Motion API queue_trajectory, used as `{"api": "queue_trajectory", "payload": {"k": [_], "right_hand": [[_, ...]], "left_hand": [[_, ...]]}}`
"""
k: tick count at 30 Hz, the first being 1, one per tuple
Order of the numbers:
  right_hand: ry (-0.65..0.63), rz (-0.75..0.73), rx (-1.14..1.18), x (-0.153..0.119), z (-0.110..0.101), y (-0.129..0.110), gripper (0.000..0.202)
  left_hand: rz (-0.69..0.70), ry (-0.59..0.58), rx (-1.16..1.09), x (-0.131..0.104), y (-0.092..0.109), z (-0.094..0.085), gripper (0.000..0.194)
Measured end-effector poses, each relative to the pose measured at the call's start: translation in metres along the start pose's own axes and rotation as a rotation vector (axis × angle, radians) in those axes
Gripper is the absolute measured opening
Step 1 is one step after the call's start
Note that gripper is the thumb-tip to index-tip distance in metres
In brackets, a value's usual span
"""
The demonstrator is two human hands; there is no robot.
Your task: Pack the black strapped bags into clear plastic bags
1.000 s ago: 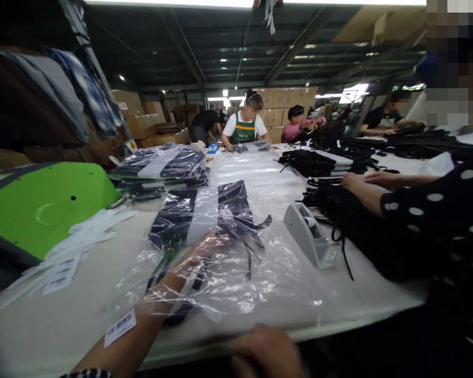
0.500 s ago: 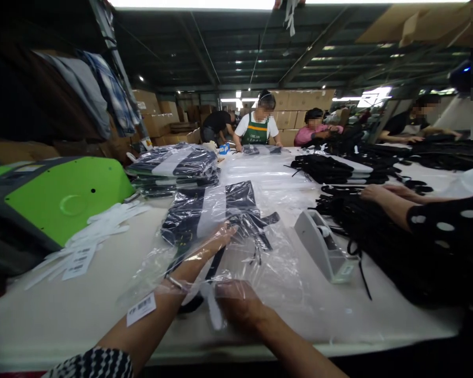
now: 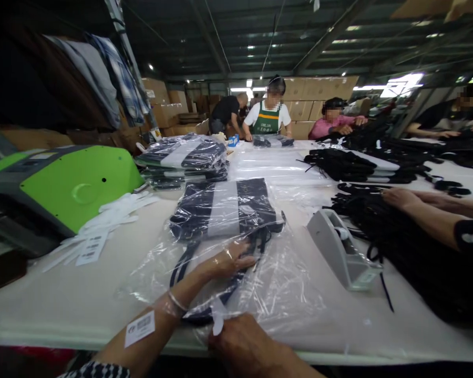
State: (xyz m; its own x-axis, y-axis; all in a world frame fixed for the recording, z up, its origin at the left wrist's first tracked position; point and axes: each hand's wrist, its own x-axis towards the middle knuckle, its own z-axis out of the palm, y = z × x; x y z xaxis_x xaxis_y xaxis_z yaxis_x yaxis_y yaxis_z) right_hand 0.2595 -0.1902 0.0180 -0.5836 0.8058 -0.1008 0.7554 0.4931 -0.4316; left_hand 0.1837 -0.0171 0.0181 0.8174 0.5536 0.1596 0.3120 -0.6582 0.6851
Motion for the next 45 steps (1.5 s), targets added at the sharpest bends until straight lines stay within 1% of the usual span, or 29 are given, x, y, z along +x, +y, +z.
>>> {"api": "queue_trajectory", "payload": {"k": [2, 4, 6, 7, 9, 10, 11, 13, 14, 15, 17, 18, 19, 21, 22, 24, 26, 27, 28, 29, 31, 33, 34, 36, 38, 40, 42, 44, 45], "right_hand": [[0.086, 0.019, 0.141, -0.008, 0.001, 0.007, 0.006], [0.172, 0.045, 0.247, -0.012, 0.004, 0.012, 0.009], [0.273, 0.04, 0.277, -0.011, 0.006, 0.012, 0.01], [0.333, 0.018, 0.263, -0.009, 0.006, 0.009, 0.009], [0.459, -0.028, 0.188, 0.0, 0.005, 0.003, 0.004], [0.507, -0.042, 0.138, 0.006, 0.004, -0.001, 0.015], [0.53, -0.046, 0.09, 0.012, 0.004, -0.003, 0.032], [0.511, -0.048, 0.014, 0.024, 0.003, -0.005, 0.065], [0.469, -0.061, -0.015, 0.03, 0.004, -0.005, 0.072], [0.422, -0.077, -0.04, 0.035, 0.004, -0.003, 0.068], [0.351, -0.074, -0.1, 0.046, 0.004, 0.002, 0.036], [0.341, -0.036, -0.141, 0.05, 0.002, 0.004, 0.02], [0.35, 0.025, -0.187, 0.055, 0.0, 0.007, 0.01], [0.392, 0.134, -0.246, 0.06, -0.007, 0.01, 0.008], [0.42, 0.159, -0.247, 0.06, -0.011, 0.01, 0.007], [0.483, 0.149, -0.197, 0.055, -0.016, 0.007, 0.023], [0.525, 0.115, -0.134, 0.041, -0.016, 0.002, 0.042], [0.526, 0.103, -0.107, 0.032, -0.014, -0.001, 0.047], [0.515, 0.094, -0.082, 0.022, -0.011, -0.003, 0.047], [0.492, 0.092, -0.056, 0.011, -0.007, -0.004, 0.044], [0.445, 0.123, 0.0, -0.006, 0.002, -0.004, 0.029], [0.42, 0.175, 0.038, -0.017, 0.011, -0.002, 0.013], [0.421, 0.192, 0.047, -0.019, 0.015, 0.0, 0.012], [0.451, 0.183, 0.05, -0.018, 0.021, 0.001, 0.016], [0.507, 0.154, 0.038, -0.012, 0.024, 0.001, 0.017], [0.555, 0.135, 0.028, -0.005, 0.026, -0.002, 0.021], [0.577, 0.105, 0.002, 0.001, 0.026, -0.006, 0.02], [0.602, 0.061, -0.031, 0.006, 0.027, -0.011, 0.016], [0.622, 0.044, -0.042, 0.008, 0.027, -0.013, 0.018]], "left_hand": [[-0.031, 0.0, -0.014, -0.036, -0.007, -0.015, 0.042], [-0.1, 0.078, 0.019, -0.081, -0.025, -0.035, 0.044], [-0.142, 0.229, 0.127, -0.13, -0.048, -0.054, 0.041], [-0.154, 0.301, 0.188, -0.153, -0.059, -0.06, 0.041], [-0.212, 0.423, 0.302, -0.194, -0.075, -0.064, 0.042], [-0.249, 0.45, 0.348, -0.209, -0.078, -0.063, 0.043], [-0.281, 0.446, 0.386, -0.221, -0.078, -0.06, 0.044], [-0.307, 0.353, 0.443, -0.234, -0.071, -0.054, 0.047], [-0.305, 0.282, 0.462, -0.237, -0.065, -0.052, 0.051], [-0.301, 0.212, 0.477, -0.239, -0.06, -0.052, 0.057], [-0.31, 0.117, 0.499, -0.243, -0.054, -0.059, 0.067], [-0.324, 0.098, 0.507, -0.247, -0.054, -0.066, 0.069], [-0.345, 0.095, 0.52, -0.25, -0.057, -0.073, 0.069], [-0.399, 0.123, 0.563, -0.259, -0.066, -0.09, 0.07], [-0.427, 0.145, 0.59, -0.262, -0.07, -0.096, 0.072], [-0.448, 0.188, 0.635, -0.262, -0.072, -0.102, 0.071], [-0.382, 0.216, 0.628, -0.252, -0.062, -0.095, 0.066], [-0.317, 0.213, 0.604, -0.243, -0.053, -0.088, 0.064], [-0.241, 0.19, 0.569, -0.233, -0.044, -0.079, 0.063], [-0.164, 0.15, 0.531, -0.222, -0.034, -0.069, 0.06], [-0.04, 0.051, 0.47, -0.202, -0.019, -0.052, 0.052], [0.024, -0.012, 0.443, -0.19, -0.013, -0.041, 0.042], [0.038, -0.019, 0.44, -0.188, -0.014, -0.038, 0.038], [0.058, 0.003, 0.444, -0.191, -0.02, -0.037, 0.031], [0.083, 0.023, 0.469, -0.195, -0.025, -0.039, 0.022], [0.097, 0.02, 0.512, -0.197, -0.024, -0.04, 0.013], [0.093, -0.021, 0.541, -0.192, -0.017, -0.037, 0.009], [0.061, -0.058, 0.538, -0.179, -0.01, -0.029, 0.012], [0.043, -0.059, 0.522, -0.171, -0.007, -0.024, 0.014]]}}
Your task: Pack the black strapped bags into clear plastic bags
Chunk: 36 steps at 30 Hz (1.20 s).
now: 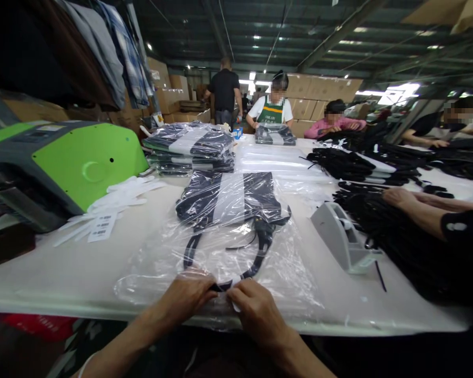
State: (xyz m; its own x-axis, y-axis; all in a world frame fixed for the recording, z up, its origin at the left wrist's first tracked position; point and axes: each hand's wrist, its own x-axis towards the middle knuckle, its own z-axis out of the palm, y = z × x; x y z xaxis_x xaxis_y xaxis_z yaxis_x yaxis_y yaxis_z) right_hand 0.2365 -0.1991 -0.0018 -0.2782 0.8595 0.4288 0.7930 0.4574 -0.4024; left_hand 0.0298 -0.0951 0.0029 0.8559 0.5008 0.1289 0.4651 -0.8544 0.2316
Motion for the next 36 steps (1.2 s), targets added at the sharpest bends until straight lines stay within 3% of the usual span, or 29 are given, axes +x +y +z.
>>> {"api": "queue_trajectory", "payload": {"k": [3, 6, 8, 15, 17, 21, 24, 27, 30, 33, 36], "right_hand": [[0.069, -0.046, 0.004, 0.002, 0.004, -0.008, 0.022], [0.097, -0.087, 0.012, -0.002, 0.003, -0.015, 0.023], [0.113, -0.089, 0.013, -0.009, -0.002, -0.018, 0.021], [0.191, -0.053, 0.0, -0.038, -0.007, -0.027, 0.028], [0.237, -0.042, 0.022, -0.043, -0.001, -0.027, 0.035], [0.271, -0.017, 0.102, -0.046, 0.007, -0.027, 0.038], [0.272, 0.076, 0.142, -0.036, 0.007, -0.031, 0.028], [0.234, 0.102, 0.182, -0.021, 0.004, -0.037, 0.021], [0.259, 0.161, 0.32, -0.007, 0.005, -0.034, 0.022], [0.26, 0.302, 0.39, 0.006, 0.008, -0.019, 0.029], [0.138, 0.286, 0.296, 0.019, 0.013, 0.0, 0.032]], "left_hand": [[0.006, 0.025, -0.118, 0.022, 0.006, 0.012, 0.027], [0.116, 0.076, -0.274, 0.029, 0.004, 0.017, 0.049], [0.158, 0.088, -0.366, 0.026, 0.002, 0.012, 0.059], [0.158, -0.099, -0.606, 0.019, 0.016, -0.018, 0.074], [0.181, -0.096, -0.612, 0.019, 0.023, -0.016, 0.066], [0.287, -0.061, -0.511, 0.015, 0.032, 0.001, 0.032], [0.206, 0.029, -0.403, 0.013, 0.031, 0.018, 0.018], [0.101, 0.102, -0.391, 0.014, 0.028, 0.029, 0.013], [0.058, 0.16, -0.399, 0.013, 0.028, 0.026, 0.01], [0.074, 0.205, -0.373, 0.01, 0.032, 0.018, 0.01], [0.095, 0.213, -0.294, 0.007, 0.033, 0.016, 0.018]]}}
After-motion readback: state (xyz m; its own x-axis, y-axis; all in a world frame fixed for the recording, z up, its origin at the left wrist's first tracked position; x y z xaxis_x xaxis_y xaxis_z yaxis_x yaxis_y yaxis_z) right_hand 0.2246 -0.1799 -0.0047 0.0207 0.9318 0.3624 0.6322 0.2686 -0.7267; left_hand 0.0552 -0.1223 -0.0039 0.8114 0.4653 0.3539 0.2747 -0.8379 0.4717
